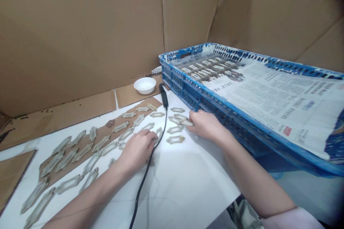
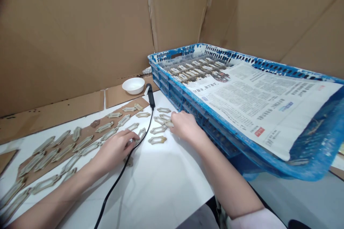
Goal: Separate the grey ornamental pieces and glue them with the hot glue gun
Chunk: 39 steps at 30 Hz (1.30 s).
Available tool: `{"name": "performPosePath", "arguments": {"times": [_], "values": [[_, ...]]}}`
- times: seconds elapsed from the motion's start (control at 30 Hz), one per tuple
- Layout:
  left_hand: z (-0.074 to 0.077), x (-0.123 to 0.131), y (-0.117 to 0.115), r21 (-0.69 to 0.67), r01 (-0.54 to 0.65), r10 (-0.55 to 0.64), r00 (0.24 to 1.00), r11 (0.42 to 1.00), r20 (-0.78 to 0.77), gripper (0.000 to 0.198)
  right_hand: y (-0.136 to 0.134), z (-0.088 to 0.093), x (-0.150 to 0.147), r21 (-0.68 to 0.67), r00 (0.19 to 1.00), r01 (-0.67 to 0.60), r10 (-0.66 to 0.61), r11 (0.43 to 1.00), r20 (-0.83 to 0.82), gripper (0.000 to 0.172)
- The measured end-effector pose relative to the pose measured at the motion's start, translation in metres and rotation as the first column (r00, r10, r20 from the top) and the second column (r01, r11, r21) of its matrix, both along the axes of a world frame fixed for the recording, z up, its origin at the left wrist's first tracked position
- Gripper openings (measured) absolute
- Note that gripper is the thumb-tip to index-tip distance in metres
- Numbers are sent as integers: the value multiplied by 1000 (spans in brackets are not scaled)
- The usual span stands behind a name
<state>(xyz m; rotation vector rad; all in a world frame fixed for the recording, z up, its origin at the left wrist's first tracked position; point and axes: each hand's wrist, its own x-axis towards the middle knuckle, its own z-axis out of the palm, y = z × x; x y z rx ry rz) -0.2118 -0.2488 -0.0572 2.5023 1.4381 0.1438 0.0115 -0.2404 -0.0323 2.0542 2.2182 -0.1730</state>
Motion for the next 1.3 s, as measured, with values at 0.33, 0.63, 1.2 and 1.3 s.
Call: {"name": "performPosePath", "arguments": {"times": [0.33, 0.63, 1.2, 1.3], "values": [[6, 7, -6, 107, 94, -73, 980, 990, -185, 14, 4, -12, 5, -104, 999, -46, 45, 994, -9, 17], [0, 6, -6, 145, -56, 72, 992, 988, -107, 18, 2, -6, 2, 61, 794, -234, 227, 970, -564, 32], [32, -10, -3, 195, -247, 115, 850, 949, 514, 28, 2, 10, -68, 15, 122, -29, 18, 999, -992, 12], [39, -13, -4, 183, -279, 129, 809, 943, 573, 26, 4, 24, -78, 114, 142, 45, 106, 992, -984, 13]]}}
